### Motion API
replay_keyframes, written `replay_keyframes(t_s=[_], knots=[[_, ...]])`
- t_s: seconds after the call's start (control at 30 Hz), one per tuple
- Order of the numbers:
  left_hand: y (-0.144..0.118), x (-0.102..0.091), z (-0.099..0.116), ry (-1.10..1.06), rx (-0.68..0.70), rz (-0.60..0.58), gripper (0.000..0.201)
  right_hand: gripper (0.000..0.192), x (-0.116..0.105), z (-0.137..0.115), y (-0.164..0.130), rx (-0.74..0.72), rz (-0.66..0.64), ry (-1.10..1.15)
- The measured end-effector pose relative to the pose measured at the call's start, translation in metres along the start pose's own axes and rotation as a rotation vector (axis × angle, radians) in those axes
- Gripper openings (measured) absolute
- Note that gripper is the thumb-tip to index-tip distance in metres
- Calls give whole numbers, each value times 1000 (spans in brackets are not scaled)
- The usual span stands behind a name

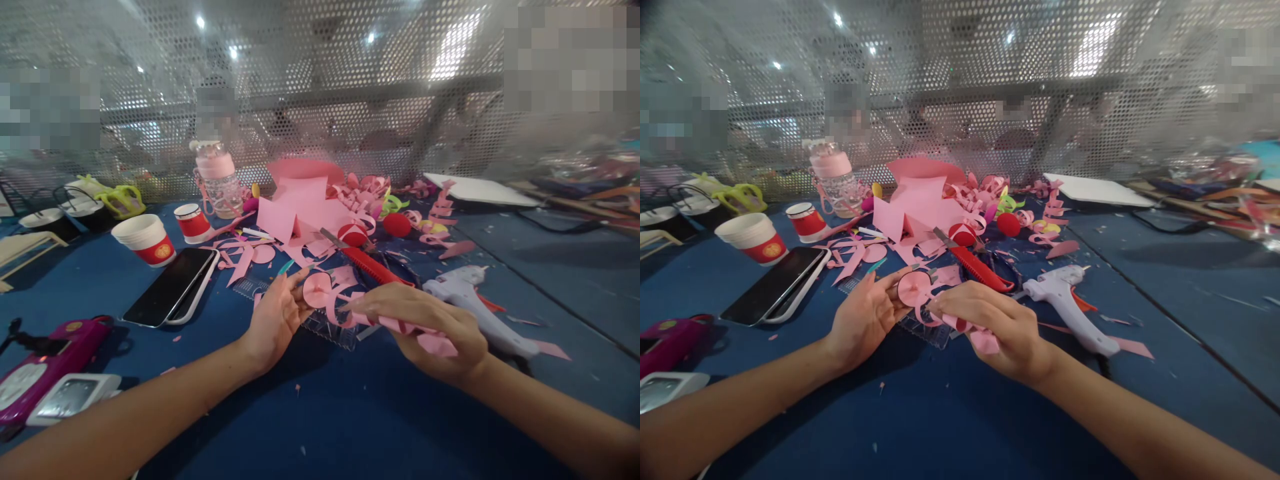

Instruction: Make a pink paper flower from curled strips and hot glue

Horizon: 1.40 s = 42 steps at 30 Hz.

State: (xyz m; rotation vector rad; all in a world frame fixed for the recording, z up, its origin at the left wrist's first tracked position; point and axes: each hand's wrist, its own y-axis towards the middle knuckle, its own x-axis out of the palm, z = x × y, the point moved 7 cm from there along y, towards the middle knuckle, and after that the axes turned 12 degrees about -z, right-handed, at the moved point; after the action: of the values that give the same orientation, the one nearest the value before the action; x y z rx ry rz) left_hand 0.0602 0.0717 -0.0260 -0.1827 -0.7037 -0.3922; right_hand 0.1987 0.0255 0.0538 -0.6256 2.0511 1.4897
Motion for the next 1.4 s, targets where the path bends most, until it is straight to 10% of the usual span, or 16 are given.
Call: replay_keyframes(t_s=[1.4], knots=[[-5,7,4,116,149,-109,49,49,-7,-2,4,29,112,-36]])
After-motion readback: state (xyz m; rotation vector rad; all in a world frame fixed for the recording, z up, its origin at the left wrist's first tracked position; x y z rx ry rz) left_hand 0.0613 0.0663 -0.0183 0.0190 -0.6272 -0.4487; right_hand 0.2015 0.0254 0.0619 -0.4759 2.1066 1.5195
